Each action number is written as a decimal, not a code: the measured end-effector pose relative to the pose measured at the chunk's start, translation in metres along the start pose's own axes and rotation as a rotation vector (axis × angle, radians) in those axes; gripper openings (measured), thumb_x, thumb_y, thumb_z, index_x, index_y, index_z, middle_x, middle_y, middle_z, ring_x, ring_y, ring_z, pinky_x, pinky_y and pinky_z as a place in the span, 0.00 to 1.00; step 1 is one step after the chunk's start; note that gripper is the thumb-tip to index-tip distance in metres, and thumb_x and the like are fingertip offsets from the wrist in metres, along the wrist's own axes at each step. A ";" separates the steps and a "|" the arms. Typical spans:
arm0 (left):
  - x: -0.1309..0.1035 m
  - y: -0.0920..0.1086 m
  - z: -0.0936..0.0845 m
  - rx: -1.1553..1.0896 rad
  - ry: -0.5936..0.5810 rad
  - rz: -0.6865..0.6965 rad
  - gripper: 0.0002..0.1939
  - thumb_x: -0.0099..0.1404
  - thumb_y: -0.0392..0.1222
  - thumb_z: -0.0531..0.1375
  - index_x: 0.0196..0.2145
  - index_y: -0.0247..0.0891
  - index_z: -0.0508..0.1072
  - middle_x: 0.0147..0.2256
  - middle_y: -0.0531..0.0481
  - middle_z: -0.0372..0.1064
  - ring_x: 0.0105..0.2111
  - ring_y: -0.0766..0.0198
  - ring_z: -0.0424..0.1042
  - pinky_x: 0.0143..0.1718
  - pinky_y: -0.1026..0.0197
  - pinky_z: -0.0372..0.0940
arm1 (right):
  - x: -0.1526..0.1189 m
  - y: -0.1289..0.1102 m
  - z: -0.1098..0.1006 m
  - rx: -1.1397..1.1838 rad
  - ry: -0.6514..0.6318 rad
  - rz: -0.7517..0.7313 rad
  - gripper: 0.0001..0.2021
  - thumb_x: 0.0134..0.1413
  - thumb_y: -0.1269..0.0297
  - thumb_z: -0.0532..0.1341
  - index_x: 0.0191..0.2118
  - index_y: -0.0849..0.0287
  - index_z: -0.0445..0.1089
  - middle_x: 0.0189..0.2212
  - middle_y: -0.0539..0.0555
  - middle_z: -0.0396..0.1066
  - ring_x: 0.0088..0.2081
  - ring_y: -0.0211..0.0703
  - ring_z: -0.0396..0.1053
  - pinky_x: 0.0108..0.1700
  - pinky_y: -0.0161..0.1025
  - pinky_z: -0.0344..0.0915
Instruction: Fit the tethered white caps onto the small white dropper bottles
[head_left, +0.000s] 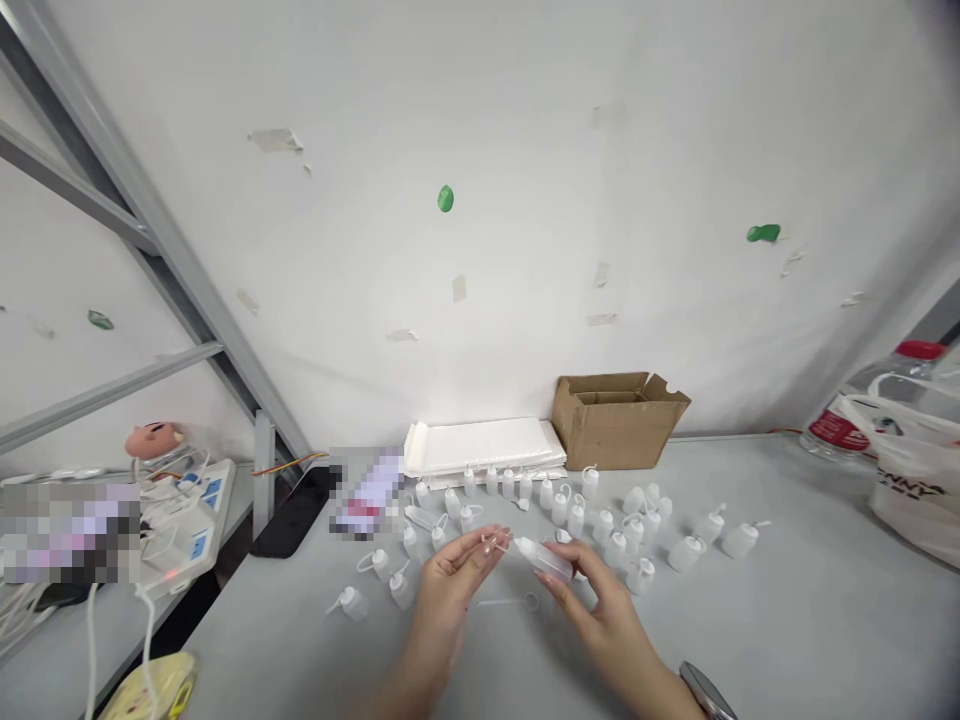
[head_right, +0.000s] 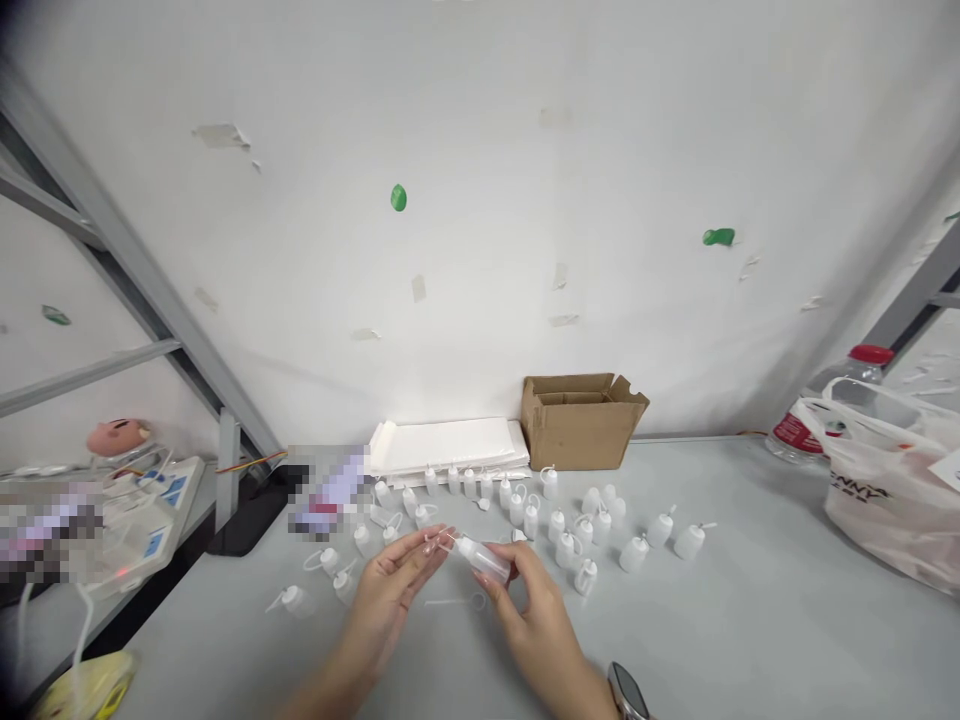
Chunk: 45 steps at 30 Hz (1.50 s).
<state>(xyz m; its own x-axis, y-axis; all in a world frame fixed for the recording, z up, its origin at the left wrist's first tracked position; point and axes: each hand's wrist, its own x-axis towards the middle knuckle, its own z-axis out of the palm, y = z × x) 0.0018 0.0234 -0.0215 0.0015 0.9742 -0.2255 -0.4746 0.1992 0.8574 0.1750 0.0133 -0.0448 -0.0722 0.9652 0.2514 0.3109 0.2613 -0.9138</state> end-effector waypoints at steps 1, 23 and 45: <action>0.000 0.000 0.000 0.033 0.006 0.025 0.17 0.47 0.46 0.68 0.33 0.33 0.78 0.38 0.41 0.76 0.44 0.52 0.72 0.54 0.51 0.60 | -0.001 0.000 0.000 0.000 -0.002 -0.011 0.10 0.53 0.57 0.58 0.38 0.56 0.68 0.33 0.55 0.68 0.36 0.47 0.64 0.40 0.40 0.63; -0.001 0.004 0.000 0.320 0.114 0.160 0.06 0.44 0.39 0.67 0.24 0.38 0.78 0.27 0.48 0.78 0.32 0.55 0.76 0.39 0.59 0.70 | -0.004 0.001 -0.001 -0.055 -0.065 -0.087 0.09 0.56 0.60 0.57 0.41 0.55 0.67 0.38 0.57 0.71 0.40 0.48 0.67 0.43 0.43 0.63; 0.002 -0.010 -0.016 0.883 0.070 0.637 0.07 0.54 0.36 0.61 0.29 0.46 0.79 0.29 0.56 0.78 0.30 0.64 0.76 0.34 0.67 0.71 | -0.003 -0.004 -0.007 -0.310 -0.089 -0.333 0.08 0.57 0.66 0.56 0.43 0.56 0.66 0.30 0.52 0.69 0.31 0.43 0.64 0.35 0.42 0.64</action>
<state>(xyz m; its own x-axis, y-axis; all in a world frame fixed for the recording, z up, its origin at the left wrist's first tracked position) -0.0080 0.0213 -0.0379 -0.0841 0.9228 0.3759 0.4290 -0.3070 0.8495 0.1801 0.0096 -0.0394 -0.2933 0.8304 0.4737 0.5249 0.5540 -0.6462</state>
